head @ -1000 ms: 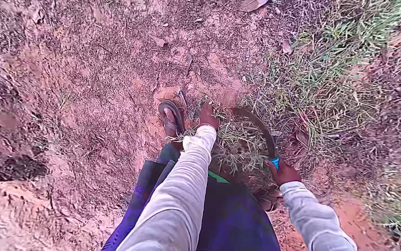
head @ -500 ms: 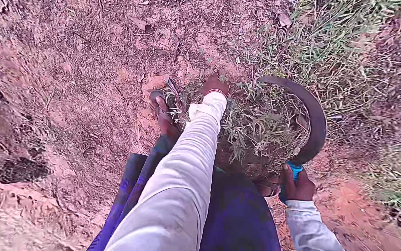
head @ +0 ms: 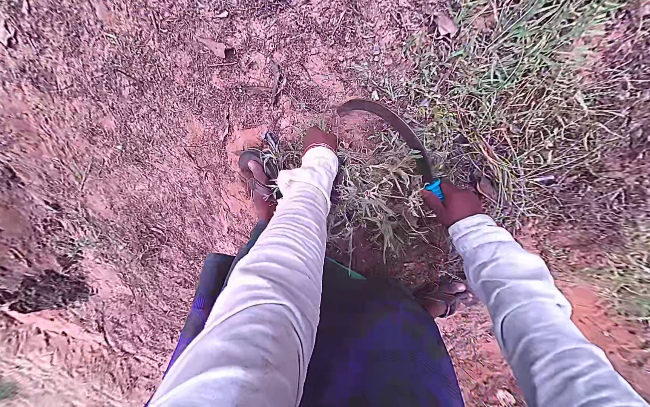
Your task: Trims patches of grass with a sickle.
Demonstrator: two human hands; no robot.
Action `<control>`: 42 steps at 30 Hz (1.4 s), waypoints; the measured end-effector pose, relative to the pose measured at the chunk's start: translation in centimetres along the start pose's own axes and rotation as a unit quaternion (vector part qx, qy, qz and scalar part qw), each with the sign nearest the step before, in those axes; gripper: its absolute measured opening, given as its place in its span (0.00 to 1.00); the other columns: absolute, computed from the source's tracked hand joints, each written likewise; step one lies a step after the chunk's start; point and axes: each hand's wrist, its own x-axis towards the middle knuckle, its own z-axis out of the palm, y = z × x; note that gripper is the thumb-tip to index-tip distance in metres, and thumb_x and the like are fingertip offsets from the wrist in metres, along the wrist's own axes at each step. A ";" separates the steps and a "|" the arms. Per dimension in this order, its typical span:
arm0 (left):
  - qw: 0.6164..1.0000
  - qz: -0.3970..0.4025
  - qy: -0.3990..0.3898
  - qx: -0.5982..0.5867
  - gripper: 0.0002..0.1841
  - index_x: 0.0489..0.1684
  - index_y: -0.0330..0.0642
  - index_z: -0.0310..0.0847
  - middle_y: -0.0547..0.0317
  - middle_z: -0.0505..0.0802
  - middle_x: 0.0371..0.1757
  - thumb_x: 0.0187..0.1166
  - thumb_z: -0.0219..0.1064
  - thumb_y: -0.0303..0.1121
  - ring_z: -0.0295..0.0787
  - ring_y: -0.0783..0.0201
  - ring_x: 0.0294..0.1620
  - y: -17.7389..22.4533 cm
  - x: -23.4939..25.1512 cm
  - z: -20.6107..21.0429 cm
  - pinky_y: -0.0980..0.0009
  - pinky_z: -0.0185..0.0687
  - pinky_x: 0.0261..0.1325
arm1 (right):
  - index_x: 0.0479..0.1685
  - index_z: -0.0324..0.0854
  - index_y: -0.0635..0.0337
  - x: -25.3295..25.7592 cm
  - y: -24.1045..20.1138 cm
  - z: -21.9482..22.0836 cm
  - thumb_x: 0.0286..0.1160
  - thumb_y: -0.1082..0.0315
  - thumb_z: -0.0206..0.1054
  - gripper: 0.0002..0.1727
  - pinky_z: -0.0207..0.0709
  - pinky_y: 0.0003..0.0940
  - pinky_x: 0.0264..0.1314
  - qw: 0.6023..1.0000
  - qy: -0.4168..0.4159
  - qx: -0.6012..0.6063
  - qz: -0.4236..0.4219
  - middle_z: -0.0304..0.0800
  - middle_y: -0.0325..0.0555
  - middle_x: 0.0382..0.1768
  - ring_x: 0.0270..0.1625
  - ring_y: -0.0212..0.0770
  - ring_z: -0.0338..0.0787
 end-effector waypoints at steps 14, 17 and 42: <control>0.996 -0.024 0.006 -0.088 0.27 0.79 0.26 0.70 0.29 0.80 0.78 0.88 0.62 0.38 0.75 0.40 0.83 -1.0 0.5 0.0 0.44 0.71 0.82 | 0.69 0.74 0.84 -9.4 4.0 8.1 0.87 0.48 0.59 0.38 0.79 0.73 0.52 0.997 0.057 0.030 0.042 0.90 0.80 0.43 0.48 0.81 0.91; 0.991 -0.032 0.017 -0.125 0.25 0.75 0.24 0.73 0.29 0.82 0.75 0.87 0.63 0.37 0.77 0.40 0.80 -1.7 0.8 1.0 0.44 0.71 0.80 | 0.62 0.78 0.85 -6.8 1.3 5.6 0.88 0.51 0.58 0.34 0.79 0.71 0.53 0.992 0.106 0.070 -0.007 0.89 0.79 0.42 0.48 0.79 0.91; 0.996 -0.055 0.058 -0.039 0.46 0.91 0.27 0.51 0.25 0.56 0.92 0.78 0.74 0.42 0.70 0.35 0.86 -6.4 0.1 0.1 0.47 0.74 0.82 | 0.59 0.80 0.85 -7.3 0.5 2.0 0.85 0.49 0.59 0.35 0.81 0.70 0.45 0.985 0.152 0.028 -0.081 0.90 0.76 0.37 0.40 0.75 0.92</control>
